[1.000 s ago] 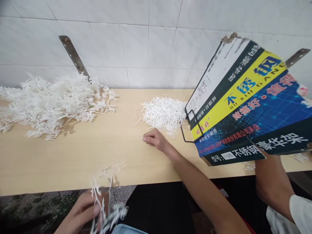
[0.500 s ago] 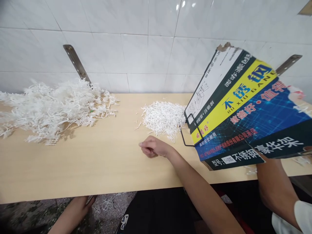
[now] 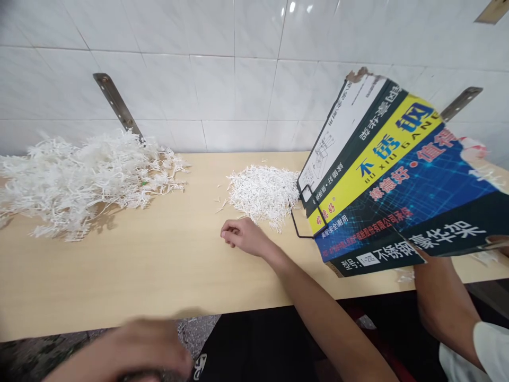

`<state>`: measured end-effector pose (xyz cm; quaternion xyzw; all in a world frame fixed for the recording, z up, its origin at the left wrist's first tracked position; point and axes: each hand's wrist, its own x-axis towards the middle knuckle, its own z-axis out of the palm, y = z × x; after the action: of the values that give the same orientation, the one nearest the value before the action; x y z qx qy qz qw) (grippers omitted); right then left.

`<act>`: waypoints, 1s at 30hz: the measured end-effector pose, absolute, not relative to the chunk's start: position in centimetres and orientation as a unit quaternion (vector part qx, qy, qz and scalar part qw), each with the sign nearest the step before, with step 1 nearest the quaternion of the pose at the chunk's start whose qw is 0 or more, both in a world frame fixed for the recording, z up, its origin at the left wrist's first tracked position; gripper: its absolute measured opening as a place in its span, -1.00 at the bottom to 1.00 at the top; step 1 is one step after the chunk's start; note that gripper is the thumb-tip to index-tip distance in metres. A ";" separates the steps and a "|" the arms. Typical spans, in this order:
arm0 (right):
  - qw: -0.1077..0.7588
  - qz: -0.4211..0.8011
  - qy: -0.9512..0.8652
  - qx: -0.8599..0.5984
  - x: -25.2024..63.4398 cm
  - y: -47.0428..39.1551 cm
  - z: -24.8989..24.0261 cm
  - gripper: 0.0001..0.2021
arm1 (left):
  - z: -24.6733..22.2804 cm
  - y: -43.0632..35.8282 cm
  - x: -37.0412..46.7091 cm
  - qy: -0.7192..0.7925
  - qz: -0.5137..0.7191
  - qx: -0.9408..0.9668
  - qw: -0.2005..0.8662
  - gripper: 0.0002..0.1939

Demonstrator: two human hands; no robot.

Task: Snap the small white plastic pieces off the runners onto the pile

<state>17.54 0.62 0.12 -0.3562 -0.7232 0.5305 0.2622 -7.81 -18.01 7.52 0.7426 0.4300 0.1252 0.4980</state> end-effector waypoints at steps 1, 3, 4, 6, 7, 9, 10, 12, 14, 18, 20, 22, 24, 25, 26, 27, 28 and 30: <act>0.286 0.499 -0.730 -0.368 17.3 0.6 -0.1 -0.85 | 8.0 -15.8 -8.6 0.463 0.184 0.745 0.444 -0.70; 0.309 0.469 -0.734 -0.383 17.1 0.7 -0.4 -0.86 | 7.6 -10.1 -10.7 0.566 0.316 0.712 0.270 -0.71; 0.313 0.467 -0.730 -0.389 17.1 0.8 -0.4 -0.85 | 7.0 -6.9 -11.9 0.615 0.353 0.682 0.180 -0.73; 0.310 0.472 -0.723 -0.399 17.1 1.0 -0.4 -0.85 | 5.5 -1.1 -14.2 0.669 0.326 0.666 0.055 -0.67; 0.308 0.474 -0.721 -0.401 17.2 1.1 -0.4 -0.85 | 4.8 1.2 -15.0 0.691 0.270 0.671 0.018 -0.62; 0.307 0.476 -0.720 -0.402 17.3 1.2 -0.4 -0.85 | 3.7 4.3 -16.0 0.730 0.147 0.667 -0.026 -0.58; 0.306 0.477 -0.720 -0.401 17.3 1.3 -0.5 -0.85 | 3.3 5.0 -16.0 0.734 0.129 0.666 -0.030 -0.60; 0.302 0.477 -0.721 -0.401 17.4 1.4 -0.6 -0.84 | 2.8 5.1 -15.4 0.731 0.112 0.672 -0.039 -0.62; 0.296 0.476 -0.724 -0.402 17.4 1.5 -0.6 -0.84 | 2.4 4.2 -14.2 0.727 0.101 0.677 -0.056 -0.61; 0.283 0.466 -0.735 -0.403 17.5 1.6 -0.6 -0.84 | 2.0 1.2 -11.8 0.719 0.046 0.683 -0.117 -0.59; 0.281 0.455 -0.745 -0.399 17.5 1.6 -0.5 -0.85 | 2.0 -0.6 -10.9 0.707 0.028 0.699 -0.110 -0.60; 0.279 0.438 -0.759 -0.394 17.5 1.6 -0.5 -0.86 | 2.0 -2.6 -9.9 0.701 0.021 0.708 -0.085 -0.64; 0.273 0.417 -0.776 -0.386 17.4 1.5 -0.5 -0.85 | 2.1 -4.7 -8.7 0.710 0.022 0.703 -0.049 -0.67; 0.270 0.405 -0.786 -0.381 17.4 1.5 -0.5 -0.84 | 2.2 -5.7 -8.0 0.705 0.015 0.709 -0.026 -0.69; 0.269 0.392 -0.796 -0.375 17.3 1.4 -0.5 -0.83 | 2.2 -6.6 -7.2 0.692 0.007 0.722 -0.004 -0.72; 0.271 0.377 -0.804 -0.371 17.3 1.2 -0.4 -0.83 | 2.2 -7.5 -6.4 0.678 0.001 0.735 0.010 -0.75; 0.279 0.361 -0.810 -0.367 17.2 1.0 -0.4 -0.84 | 2.2 -8.3 -5.6 0.671 -0.005 0.741 0.015 -0.76; 0.300 0.325 -0.823 -0.356 17.0 0.4 -0.1 -0.83 | 1.8 -9.5 -4.0 0.643 -0.010 0.766 0.014 -0.75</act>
<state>17.00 0.36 -0.12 -0.3559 -0.8230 0.3250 0.3005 -4.05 -9.48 1.76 0.7660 0.6426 -0.0099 0.0136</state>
